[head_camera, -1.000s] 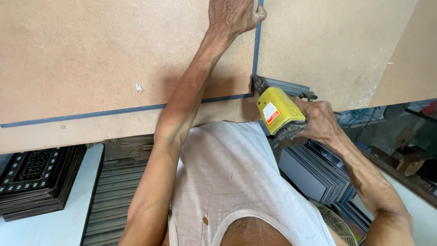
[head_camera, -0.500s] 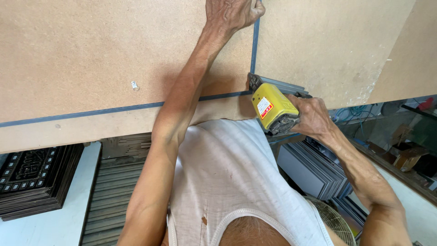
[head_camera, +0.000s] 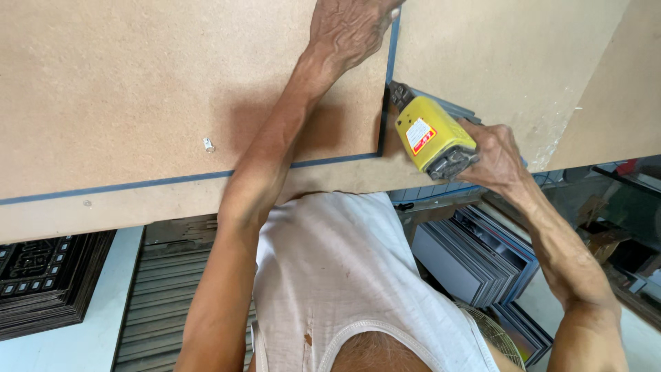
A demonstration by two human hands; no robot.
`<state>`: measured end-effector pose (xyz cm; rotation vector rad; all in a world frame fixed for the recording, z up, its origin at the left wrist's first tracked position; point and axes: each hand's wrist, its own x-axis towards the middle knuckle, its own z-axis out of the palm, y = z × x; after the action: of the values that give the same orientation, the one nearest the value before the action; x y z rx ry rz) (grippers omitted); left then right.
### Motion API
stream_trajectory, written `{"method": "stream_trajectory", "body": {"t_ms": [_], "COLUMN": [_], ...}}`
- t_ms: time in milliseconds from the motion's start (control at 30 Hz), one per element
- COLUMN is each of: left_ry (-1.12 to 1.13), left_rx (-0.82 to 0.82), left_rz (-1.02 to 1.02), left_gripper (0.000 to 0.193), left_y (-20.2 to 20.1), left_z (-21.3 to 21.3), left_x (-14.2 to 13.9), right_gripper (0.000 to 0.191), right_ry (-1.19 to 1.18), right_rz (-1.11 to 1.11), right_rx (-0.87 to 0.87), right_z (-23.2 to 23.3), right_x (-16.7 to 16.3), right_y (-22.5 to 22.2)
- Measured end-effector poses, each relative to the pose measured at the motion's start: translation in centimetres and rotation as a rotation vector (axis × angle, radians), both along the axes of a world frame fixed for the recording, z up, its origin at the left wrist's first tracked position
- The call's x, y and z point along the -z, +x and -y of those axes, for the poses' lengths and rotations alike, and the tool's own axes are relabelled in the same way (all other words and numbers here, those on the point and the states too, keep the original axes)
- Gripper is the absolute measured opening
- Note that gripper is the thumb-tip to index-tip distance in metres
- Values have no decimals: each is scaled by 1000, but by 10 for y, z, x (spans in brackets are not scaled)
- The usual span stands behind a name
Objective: The person assembles picture frames by placing a backing board, using a pneumatic nail gun to secure the frame edges, and wiping the glass with a cloth. The process is repeated for multiple frames.
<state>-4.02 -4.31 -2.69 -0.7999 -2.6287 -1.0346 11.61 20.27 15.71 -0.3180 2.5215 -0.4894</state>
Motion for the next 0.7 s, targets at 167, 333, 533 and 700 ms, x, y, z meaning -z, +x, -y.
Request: {"method": "stream_trajectory", "body": {"t_ms": [167,333,533,700], "left_ry": [-38,-4,-26,-22], "left_rx": [42,16,46,16], "left_rz": [114,146,125,105], "left_gripper": [36,39,38,40], "left_y": [-6,-6,-8,-7], "left_z": [11,7,8,5], "left_x": [-13,-15,-12,-10], "right_gripper": [60,63,76,77], "right_ry": [-24,25,57,72], "right_rz": [-60,-43,-2,-6], "right_rx": [-41,-35,-22,-3], "right_z": [3,9,4,3], "right_x": [0,2,9,10], "right_y": [-47,-66,-68,-65]}}
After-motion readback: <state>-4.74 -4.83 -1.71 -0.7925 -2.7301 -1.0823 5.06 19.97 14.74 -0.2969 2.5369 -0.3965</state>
